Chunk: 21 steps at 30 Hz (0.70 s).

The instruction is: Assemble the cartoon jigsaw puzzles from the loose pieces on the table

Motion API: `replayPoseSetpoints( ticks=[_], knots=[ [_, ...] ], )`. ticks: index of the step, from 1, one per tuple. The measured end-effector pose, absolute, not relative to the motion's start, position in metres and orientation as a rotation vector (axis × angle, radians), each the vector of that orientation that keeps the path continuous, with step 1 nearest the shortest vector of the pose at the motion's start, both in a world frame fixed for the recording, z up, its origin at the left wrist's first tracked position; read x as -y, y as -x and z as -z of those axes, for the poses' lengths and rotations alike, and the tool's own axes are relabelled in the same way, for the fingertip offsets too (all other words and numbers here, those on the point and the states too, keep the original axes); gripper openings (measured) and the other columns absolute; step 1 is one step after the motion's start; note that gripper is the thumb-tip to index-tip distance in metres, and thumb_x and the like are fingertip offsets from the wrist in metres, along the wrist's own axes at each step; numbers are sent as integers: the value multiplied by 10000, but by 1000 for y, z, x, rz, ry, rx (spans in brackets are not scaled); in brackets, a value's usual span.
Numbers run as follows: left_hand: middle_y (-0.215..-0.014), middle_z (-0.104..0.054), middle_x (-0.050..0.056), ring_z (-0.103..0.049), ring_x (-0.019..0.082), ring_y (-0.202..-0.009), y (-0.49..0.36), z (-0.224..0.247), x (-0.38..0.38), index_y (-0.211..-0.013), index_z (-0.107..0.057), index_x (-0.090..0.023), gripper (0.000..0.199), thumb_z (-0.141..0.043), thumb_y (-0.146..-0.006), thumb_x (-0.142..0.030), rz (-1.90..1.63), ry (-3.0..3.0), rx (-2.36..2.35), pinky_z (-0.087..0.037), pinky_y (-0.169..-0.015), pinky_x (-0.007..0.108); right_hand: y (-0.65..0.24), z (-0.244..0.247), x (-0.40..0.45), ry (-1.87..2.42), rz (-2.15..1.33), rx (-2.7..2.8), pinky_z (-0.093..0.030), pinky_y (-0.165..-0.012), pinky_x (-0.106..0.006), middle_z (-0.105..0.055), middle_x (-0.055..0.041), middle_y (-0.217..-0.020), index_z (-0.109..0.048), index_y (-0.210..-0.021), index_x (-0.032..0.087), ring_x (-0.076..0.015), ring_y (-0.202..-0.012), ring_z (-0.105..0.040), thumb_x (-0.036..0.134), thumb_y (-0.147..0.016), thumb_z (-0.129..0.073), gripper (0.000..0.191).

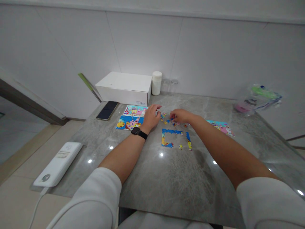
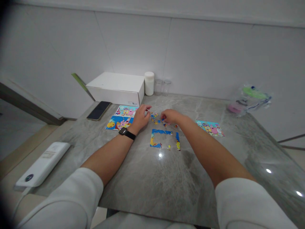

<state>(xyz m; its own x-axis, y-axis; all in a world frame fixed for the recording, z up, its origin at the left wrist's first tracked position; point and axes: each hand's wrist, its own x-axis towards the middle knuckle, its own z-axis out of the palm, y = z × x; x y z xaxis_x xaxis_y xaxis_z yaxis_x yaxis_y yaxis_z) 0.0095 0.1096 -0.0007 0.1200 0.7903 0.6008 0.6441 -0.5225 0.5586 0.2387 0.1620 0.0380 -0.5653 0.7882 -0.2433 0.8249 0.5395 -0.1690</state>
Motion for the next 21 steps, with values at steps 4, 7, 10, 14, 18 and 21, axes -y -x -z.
replayPoseSetpoints(
  ticks=[4,7,10,14,18,21],
  knots=[
    [-1109,-672,90,-639,225,-1035,-9,1,-110,-1198,-652,-186,331,-531,-902,-103,-1367,-2234,-1431,-525,-981,390,-236,-39,-167,-1446,401,-2595,-427,-693,-283,-783,-52,-930,-777,-888,217,-209,-825,-677,181,-746,-823,153],
    [-1135,-672,91,-639,226,-1058,-9,0,-108,-1198,-655,-193,317,-545,-910,-119,-1357,-2252,-1420,-523,-995,391,-242,-39,-167,-1516,602,-2648,-431,-679,-282,-747,-26,-795,-737,-814,212,-185,-735,-643,212,-740,-806,101],
    [-1155,-677,90,-638,234,-1101,-11,-4,-104,-1172,-671,-202,273,-580,-920,-152,-1329,-2291,-1387,-517,-1018,397,-254,-38,-158,-1574,1123,-2682,-456,-662,-276,-702,-2,-715,-695,-814,208,-160,-669,-613,320,-754,-789,158],
    [-1141,-672,86,-631,237,-1138,-16,-16,-94,-1108,-708,-205,198,-611,-935,-196,-1291,-2365,-1294,-507,-1039,399,-274,-37,-127,-1676,1688,-2643,-475,-641,-273,-698,-4,-742,-690,-873,198,-157,-676,-616,416,-707,-813,301],
    [-1114,-668,69,-639,220,-1120,-25,-36,-79,-1025,-732,-217,127,-622,-966,-238,-1282,-2356,-1183,-509,-1047,392,-291,-38,-85,-1813,1890,-2668,-466,-648,-262,-705,-2,-779,-730,-959,194,-147,-705,-612,416,-695,-836,361],
    [-1076,-663,61,-653,208,-1077,-37,-49,-66,-979,-742,-218,126,-632,-983,-280,-1232,-2290,-1132,-523,-1037,386,-301,-39,-58,-1896,1988,-2672,-491,-689,-282,-724,-8,-810,-741,-1007,201,-151,-720,-623,417,-717,-834,373]
  ],
)
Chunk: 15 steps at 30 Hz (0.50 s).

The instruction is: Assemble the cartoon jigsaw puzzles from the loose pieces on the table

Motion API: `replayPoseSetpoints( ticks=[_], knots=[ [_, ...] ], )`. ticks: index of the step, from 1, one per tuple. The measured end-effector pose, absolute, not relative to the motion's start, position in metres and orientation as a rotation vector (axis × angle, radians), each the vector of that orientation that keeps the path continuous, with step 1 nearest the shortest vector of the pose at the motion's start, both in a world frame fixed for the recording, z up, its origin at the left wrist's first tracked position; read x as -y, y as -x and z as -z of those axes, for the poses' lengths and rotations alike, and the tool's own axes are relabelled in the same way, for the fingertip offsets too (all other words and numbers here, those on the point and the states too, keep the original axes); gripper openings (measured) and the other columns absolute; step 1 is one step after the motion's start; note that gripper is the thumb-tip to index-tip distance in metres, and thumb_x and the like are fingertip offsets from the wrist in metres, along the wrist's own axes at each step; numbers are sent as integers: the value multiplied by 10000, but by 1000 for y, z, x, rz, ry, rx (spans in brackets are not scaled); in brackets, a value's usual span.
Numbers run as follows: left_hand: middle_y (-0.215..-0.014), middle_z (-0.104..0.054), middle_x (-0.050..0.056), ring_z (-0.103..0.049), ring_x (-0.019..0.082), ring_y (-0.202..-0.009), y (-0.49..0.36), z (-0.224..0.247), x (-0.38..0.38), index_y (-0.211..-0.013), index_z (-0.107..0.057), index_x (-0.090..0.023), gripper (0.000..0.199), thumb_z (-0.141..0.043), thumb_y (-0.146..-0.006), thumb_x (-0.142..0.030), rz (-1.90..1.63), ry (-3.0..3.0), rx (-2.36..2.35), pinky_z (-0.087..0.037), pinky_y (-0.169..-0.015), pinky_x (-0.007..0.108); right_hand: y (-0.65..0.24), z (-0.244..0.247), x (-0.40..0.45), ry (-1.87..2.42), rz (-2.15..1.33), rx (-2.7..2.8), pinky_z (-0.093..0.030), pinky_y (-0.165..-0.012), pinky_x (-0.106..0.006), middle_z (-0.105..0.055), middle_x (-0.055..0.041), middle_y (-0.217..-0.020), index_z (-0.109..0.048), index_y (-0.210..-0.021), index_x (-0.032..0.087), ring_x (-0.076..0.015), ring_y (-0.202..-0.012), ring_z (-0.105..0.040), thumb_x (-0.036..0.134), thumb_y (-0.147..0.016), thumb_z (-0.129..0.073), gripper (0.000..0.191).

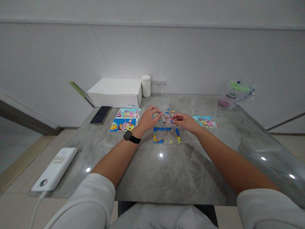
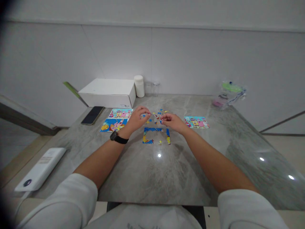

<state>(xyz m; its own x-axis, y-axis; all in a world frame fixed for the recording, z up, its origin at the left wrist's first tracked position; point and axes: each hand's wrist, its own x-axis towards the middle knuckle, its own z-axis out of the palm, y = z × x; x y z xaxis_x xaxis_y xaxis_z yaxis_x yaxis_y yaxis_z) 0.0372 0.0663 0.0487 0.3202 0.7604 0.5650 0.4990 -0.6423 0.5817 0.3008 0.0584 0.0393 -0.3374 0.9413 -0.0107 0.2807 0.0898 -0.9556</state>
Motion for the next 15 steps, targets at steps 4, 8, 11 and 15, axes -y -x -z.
replayPoseSetpoints(
  ticks=[4,8,11,15],
  knots=[
    [-1058,-668,59,-664,213,-1058,-57,-50,-51,-940,-757,-222,151,-670,-972,-341,-1022,-2288,-1101,-529,-1038,399,-307,-33,-40,1183,-1184,1647,-511,-693,-297,-743,-16,-846,-743,-1011,222,-167,-743,-641,448,-750,-812,352],
    [-1052,-680,71,-659,224,-1057,-74,-37,-43,-929,-752,-207,176,-661,-980,-348,-973,-2310,-1155,-527,-1039,419,-307,-11,-35,1152,-1021,1602,-525,-729,-309,-740,-13,-843,-724,-995,226,-178,-768,-663,476,-782,-771,332],
    [-1063,-684,69,-653,222,-1065,-79,-24,-41,-935,-742,-204,177,-634,-996,-331,-1085,-2298,-1182,-518,-1052,430,-308,5,-34,1186,-889,1590,-528,-756,-320,-750,-24,-879,-715,-1017,221,-184,-788,-677,478,-838,-717,314],
    [-1056,-692,59,-647,222,-1071,-76,-10,-44,-975,-742,-218,120,-650,-980,-295,-1103,-2346,-1167,-515,-1049,434,-308,15,-34,1234,-804,1647,-517,-745,-317,-757,-27,-895,-723,-1025,221,-187,-797,-678,443,-872,-681,272]
  ],
)
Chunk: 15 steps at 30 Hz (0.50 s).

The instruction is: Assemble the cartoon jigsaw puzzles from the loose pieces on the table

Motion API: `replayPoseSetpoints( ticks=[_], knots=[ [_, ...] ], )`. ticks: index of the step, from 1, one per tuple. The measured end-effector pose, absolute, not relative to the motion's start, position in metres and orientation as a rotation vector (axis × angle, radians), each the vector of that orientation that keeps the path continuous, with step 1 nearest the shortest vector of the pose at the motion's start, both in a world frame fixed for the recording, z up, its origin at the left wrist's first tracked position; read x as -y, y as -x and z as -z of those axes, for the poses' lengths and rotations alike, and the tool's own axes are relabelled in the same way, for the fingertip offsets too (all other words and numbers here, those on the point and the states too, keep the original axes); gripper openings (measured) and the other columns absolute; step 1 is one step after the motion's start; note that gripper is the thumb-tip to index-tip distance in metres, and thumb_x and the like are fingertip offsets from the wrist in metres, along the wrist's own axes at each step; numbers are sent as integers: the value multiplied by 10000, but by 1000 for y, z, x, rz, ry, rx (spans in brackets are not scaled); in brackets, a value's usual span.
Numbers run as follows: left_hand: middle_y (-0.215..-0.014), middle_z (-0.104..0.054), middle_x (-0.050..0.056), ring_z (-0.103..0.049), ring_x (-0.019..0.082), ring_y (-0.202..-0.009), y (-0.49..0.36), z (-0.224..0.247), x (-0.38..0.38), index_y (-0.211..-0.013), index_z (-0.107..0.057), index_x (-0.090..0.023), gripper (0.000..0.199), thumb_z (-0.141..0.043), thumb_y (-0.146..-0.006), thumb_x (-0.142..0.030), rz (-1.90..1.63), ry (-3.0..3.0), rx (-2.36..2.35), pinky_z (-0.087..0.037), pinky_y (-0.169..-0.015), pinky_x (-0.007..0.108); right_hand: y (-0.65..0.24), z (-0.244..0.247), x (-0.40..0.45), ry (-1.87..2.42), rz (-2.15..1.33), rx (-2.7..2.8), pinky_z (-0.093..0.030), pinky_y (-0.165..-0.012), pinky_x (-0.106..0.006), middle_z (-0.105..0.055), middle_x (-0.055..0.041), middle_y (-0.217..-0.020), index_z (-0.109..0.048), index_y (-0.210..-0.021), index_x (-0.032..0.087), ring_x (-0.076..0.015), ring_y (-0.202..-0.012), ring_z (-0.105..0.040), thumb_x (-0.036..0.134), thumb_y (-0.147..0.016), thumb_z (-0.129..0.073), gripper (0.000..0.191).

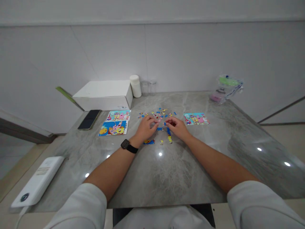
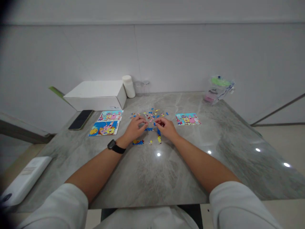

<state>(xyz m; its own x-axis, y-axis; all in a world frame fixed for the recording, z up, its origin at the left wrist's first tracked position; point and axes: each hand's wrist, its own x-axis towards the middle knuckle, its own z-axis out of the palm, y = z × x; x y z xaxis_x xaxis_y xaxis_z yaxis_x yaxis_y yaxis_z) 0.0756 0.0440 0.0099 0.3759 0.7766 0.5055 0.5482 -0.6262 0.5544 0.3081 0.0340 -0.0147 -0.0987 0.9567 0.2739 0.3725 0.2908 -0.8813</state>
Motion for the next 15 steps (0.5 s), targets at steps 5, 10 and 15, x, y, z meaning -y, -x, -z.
replayPoseSetpoints(
  ticks=[5,10,15],
  knots=[
    [-1060,-695,54,-656,223,-1057,-73,-6,-46,-935,-748,-227,129,-677,-969,-330,-1042,-2339,-1247,-521,-1031,432,-306,10,-34,1268,-766,1646,-496,-702,-298,-766,-31,-888,-740,-1020,223,-179,-768,-670,406,-890,-655,240],
    [-1048,-694,51,-659,225,-1040,-82,-7,-39,-915,-754,-228,142,-707,-954,-356,-1039,-2300,-1232,-520,-1016,431,-303,2,-25,1255,-750,1713,-478,-684,-286,-760,-22,-862,-756,-1004,234,-171,-748,-661,369,-895,-644,206],
    [-1042,-691,44,-663,214,-1033,-86,-8,-36,-878,-755,-230,149,-707,-953,-349,-1042,-2186,-1191,-531,-1007,408,-298,1,-20,1247,-758,1732,-465,-654,-277,-748,-14,-827,-747,-991,229,-160,-706,-639,361,-898,-632,198]
  ],
)
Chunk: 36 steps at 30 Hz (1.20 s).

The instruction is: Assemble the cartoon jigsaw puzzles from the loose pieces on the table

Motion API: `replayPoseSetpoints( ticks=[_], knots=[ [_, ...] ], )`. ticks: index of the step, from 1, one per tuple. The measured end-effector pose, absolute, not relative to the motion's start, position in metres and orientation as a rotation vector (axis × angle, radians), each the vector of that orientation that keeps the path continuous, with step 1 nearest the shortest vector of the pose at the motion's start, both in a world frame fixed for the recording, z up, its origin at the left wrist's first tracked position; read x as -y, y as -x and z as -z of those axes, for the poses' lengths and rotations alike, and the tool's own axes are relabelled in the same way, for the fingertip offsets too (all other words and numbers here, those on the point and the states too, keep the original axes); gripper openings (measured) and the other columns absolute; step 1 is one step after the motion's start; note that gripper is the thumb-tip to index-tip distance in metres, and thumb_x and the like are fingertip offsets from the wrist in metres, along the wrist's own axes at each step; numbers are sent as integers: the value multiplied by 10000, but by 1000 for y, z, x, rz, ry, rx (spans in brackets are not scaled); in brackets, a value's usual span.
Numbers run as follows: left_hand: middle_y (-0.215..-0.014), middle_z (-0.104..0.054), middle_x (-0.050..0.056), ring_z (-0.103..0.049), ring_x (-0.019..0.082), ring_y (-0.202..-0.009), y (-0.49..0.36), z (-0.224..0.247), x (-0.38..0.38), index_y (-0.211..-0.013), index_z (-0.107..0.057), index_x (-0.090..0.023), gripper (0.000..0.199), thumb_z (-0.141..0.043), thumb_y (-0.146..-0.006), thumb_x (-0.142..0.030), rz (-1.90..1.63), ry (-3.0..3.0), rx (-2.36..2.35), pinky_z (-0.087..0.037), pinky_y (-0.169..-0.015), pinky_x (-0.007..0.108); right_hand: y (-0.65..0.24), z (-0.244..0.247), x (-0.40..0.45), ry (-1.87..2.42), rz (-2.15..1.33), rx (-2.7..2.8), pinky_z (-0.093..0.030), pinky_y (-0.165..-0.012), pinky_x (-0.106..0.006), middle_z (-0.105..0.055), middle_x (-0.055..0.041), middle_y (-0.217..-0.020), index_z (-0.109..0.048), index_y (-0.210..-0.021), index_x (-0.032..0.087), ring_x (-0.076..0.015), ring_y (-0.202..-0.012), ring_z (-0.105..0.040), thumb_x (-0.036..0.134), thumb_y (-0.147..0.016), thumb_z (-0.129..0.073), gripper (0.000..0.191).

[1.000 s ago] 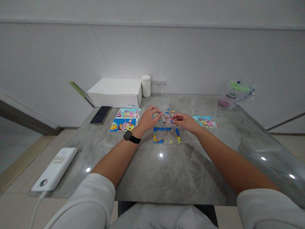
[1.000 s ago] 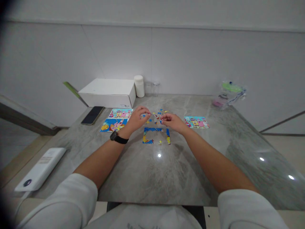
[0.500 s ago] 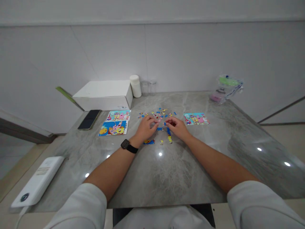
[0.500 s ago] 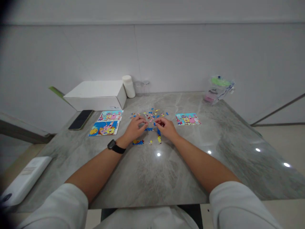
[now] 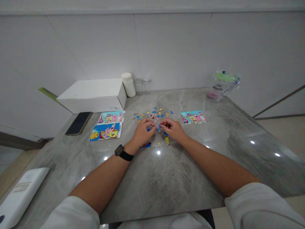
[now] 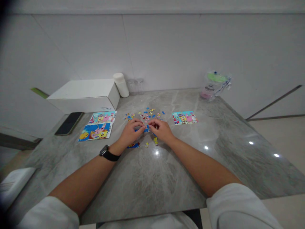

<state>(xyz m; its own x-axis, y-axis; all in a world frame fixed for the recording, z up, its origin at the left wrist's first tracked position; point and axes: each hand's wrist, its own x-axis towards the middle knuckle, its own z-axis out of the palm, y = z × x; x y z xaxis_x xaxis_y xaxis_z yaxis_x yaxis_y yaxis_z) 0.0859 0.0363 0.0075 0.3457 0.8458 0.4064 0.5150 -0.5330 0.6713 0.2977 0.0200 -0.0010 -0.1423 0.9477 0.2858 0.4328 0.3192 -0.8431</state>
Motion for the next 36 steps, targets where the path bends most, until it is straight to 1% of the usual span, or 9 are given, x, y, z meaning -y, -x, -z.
replayPoseSetpoints(
  ticks=[5,11,14,16,20,24,27,30,36],
  knots=[
    [-1009,-681,33,-665,205,-1017,-86,-5,-39,-829,-738,-227,131,-712,-933,-301,-1063,-2103,-1189,-536,-995,395,-298,2,-19,1240,-691,1784,-508,-693,-302,-762,-31,-908,-728,-1068,244,-180,-756,-660,343,-929,-617,204],
    [-1001,-684,39,-669,204,-1003,-86,-2,-41,-805,-730,-234,157,-701,-939,-310,-1093,-1986,-1184,-541,-981,390,-302,-5,-15,1034,-369,1960,-562,-884,-405,-727,-99,-1150,-695,-1163,269,-253,-1026,-666,285,-937,-626,237],
    [-988,-692,38,-669,206,-1002,-87,-2,-40,-793,-717,-237,172,-690,-943,-317,-1079,-1973,-1167,-551,-971,389,-302,-7,-14,1002,-306,2025,-531,-1026,-481,-727,-98,-1181,-704,-1132,286,-282,-1145,-651,284,-940,-642,202],
    [-986,-693,39,-670,207,-1000,-89,-2,-39,-789,-712,-235,179,-682,-945,-317,-1064,-1974,-1156,-558,-961,387,-301,-6,-14,997,-283,2059,-510,-1065,-498,-737,-89,-1149,-711,-1100,288,-279,-1133,-660,288,-952,-638,165],
    [-999,-695,43,-674,203,-977,-90,-1,-37,-819,-712,-228,179,-662,-962,-324,-1042,-2010,-1148,-565,-927,376,-304,-4,-16,991,-256,2070,-514,-1053,-477,-751,-81,-1100,-712,-1065,279,-263,-1084,-678,287,-977,-616,130],
    [-1076,-705,57,-655,235,-1071,-87,-1,-34,-1001,-728,-234,106,-649,-971,-299,-1027,-2267,-1181,-522,-1005,429,-315,-2,-20,1049,-261,2058,-505,-1058,-474,-753,-79,-1109,-721,-1061,275,-265,-1105,-671,247,-950,-629,146],
    [-1156,-704,75,-631,272,-1125,-85,-3,-30,-1083,-727,-243,156,-690,-935,-276,-905,-2484,-1218,-488,-1029,468,-323,1,-24,1099,-275,2092,-513,-1020,-450,-755,-81,-1093,-733,-1026,263,-262,-1080,-674,233,-925,-654,132],
    [-1148,-710,75,-624,286,-1116,-84,-3,-27,-1099,-729,-255,174,-686,-931,-271,-791,-2588,-1213,-477,-1016,483,-325,7,-25,1152,-283,2160,-515,-969,-417,-758,-80,-1078,-742,-992,252,-253,-1038,-680,205,-899,-674,124],
    [-1139,-717,79,-616,296,-1090,-85,-3,-25,-1082,-750,-270,164,-661,-944,-270,-721,-2659,-1173,-458,-1010,504,-322,11,-26,1231,-278,2268,-490,-961,-395,-764,-75,-1091,-758,-981,245,-252,-1062,-684,183,-887,-700,127]
  ],
)
